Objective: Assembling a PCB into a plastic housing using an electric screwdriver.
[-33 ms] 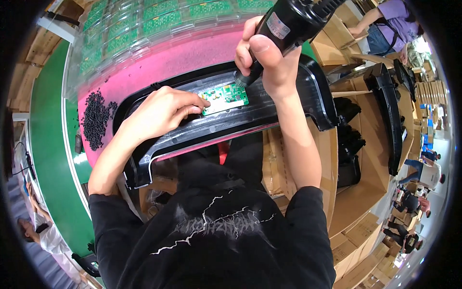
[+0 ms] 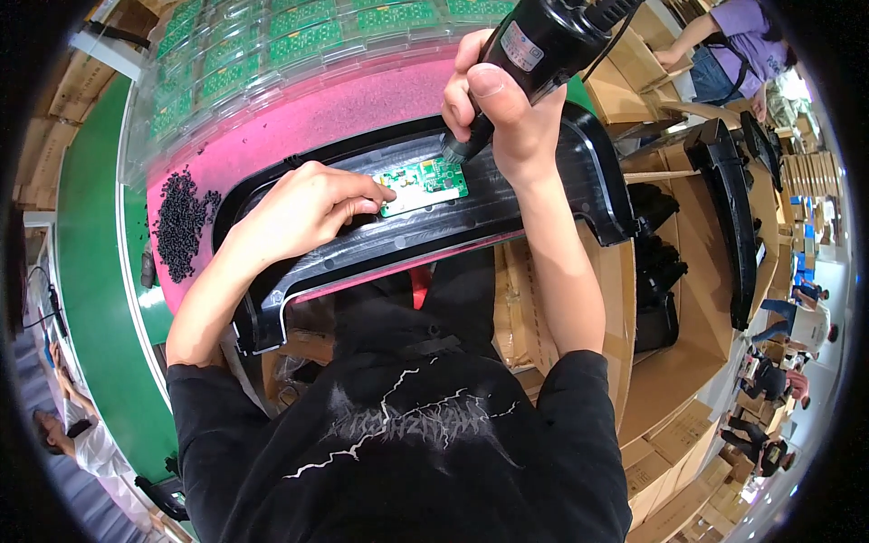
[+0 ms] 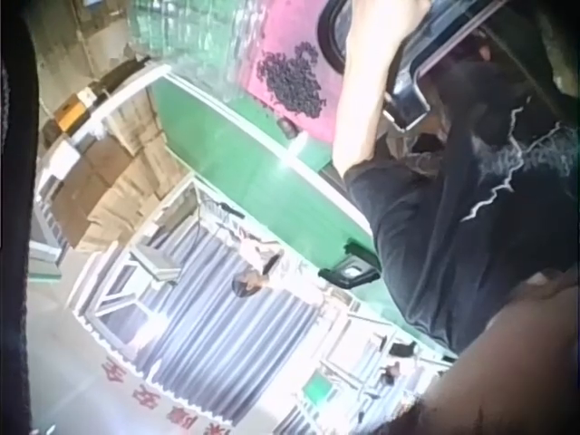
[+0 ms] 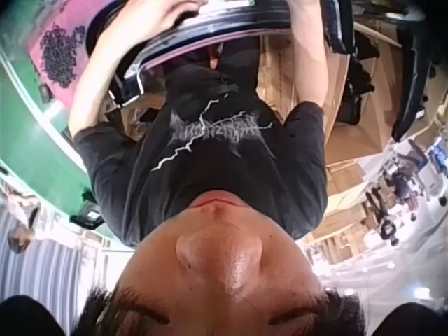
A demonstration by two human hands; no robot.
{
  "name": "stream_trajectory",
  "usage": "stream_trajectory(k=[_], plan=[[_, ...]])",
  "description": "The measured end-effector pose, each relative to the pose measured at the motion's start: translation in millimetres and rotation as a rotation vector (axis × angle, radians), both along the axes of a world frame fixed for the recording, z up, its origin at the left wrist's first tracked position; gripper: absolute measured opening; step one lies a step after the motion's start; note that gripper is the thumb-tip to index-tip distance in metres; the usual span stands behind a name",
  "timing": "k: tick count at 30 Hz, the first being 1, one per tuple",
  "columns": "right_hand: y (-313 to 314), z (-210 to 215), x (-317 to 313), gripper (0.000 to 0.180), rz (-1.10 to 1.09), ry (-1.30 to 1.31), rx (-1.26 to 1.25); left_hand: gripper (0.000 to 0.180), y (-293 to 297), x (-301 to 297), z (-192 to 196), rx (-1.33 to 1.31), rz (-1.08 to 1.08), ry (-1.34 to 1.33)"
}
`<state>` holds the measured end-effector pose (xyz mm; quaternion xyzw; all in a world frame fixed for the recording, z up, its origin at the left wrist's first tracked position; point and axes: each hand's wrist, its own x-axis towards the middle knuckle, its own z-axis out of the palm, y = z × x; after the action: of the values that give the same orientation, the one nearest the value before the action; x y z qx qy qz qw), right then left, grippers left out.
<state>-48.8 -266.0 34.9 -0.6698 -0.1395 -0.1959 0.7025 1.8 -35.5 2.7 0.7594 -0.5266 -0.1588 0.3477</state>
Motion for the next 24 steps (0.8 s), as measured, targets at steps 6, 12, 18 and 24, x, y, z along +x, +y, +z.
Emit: stream_trajectory(k=[6,12,18,24], plan=[[4.3,-0.5,-6.0,0.055,-0.094,0.013,0.104,0.017,0.2,0.5,1.1,0.035,0.006,0.039],[34.3,19.0,-28.9,0.073,0.191,-0.260,0.404,0.017,3.7,2.5,-4.6,-0.053,-0.005,0.056],[48.1,27.3,-27.6,0.082,0.290,-0.389,0.368,0.018,4.2,1.4,2.6,-0.140,0.098,0.350],[51.8,24.2,-26.5,0.081,0.261,-0.360,0.347,0.018,5.0,3.6,-3.1,-0.168,0.053,0.212]])
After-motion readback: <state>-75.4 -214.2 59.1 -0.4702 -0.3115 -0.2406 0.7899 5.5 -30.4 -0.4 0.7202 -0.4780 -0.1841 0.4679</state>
